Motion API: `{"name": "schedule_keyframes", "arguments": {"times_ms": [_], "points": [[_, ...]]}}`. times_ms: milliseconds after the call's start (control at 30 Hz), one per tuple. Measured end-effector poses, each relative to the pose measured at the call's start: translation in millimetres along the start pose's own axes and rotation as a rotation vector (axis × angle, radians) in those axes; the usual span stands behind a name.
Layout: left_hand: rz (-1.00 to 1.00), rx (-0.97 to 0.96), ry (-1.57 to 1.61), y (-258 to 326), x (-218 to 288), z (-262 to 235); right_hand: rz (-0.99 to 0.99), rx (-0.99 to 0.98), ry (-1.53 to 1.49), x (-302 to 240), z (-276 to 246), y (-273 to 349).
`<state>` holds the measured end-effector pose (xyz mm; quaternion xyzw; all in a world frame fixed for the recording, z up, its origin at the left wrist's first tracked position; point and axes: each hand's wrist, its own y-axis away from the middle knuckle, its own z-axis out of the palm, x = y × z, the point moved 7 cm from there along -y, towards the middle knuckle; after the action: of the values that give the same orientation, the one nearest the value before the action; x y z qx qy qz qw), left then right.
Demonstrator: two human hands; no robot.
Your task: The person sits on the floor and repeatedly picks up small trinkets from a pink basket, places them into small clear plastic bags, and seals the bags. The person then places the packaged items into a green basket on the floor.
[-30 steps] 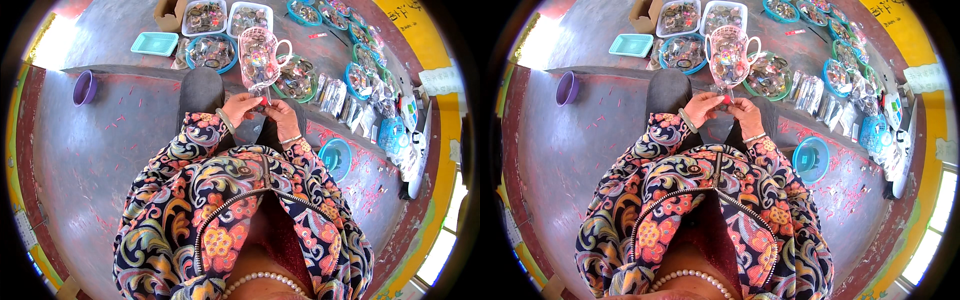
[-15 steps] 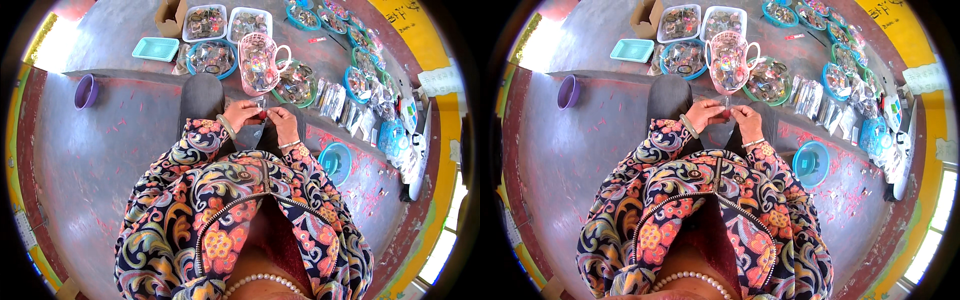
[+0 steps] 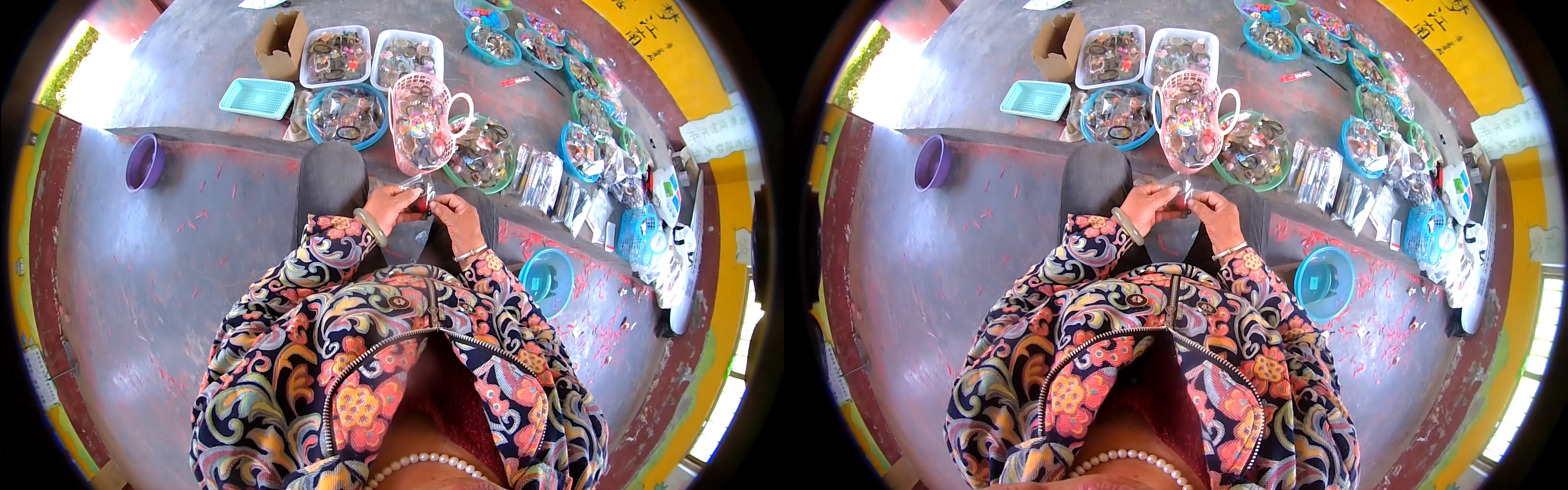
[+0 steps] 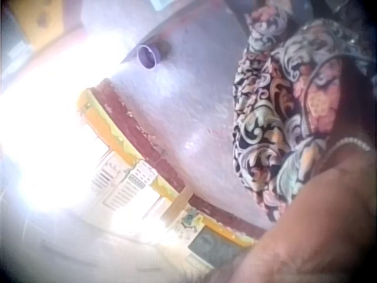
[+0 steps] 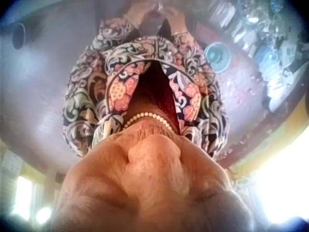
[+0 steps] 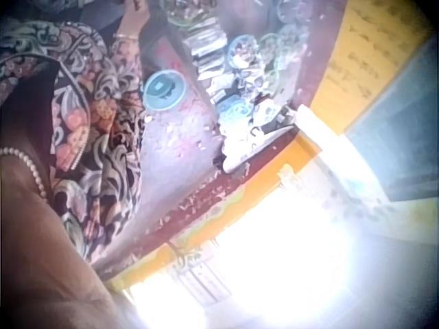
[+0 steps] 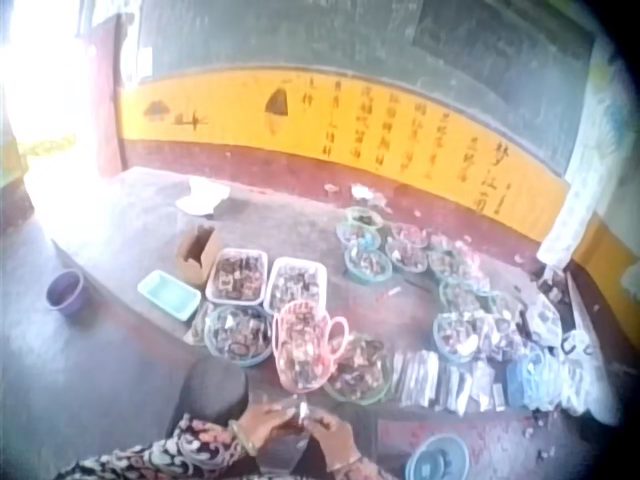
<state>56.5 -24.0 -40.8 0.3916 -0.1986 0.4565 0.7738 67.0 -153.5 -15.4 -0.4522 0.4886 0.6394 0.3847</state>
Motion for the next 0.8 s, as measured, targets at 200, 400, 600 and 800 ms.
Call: {"name": "schedule_keyframes", "arguments": {"times_ms": [200, 400, 600, 800], "points": [[0.023, 0.030, 0.074, 4.0, 6.4, 2.8, -0.016, -0.002, -0.006, -6.9, 0.4, -6.1], [0.055, 0.173, 0.100, 7.6, 14.5, -1.0, -0.115, 0.184, 0.418, -36.6, -31.1, -65.1], [-0.027, 0.107, -0.009, 9.3, 11.0, 6.1, -0.434, 0.324, 0.837, -105.2, -33.0, -154.4], [-0.077, 0.084, -0.094, 7.2, 7.2, 9.0, -0.287, 0.363, 0.953, -74.7, -52.8, -249.9]]}}
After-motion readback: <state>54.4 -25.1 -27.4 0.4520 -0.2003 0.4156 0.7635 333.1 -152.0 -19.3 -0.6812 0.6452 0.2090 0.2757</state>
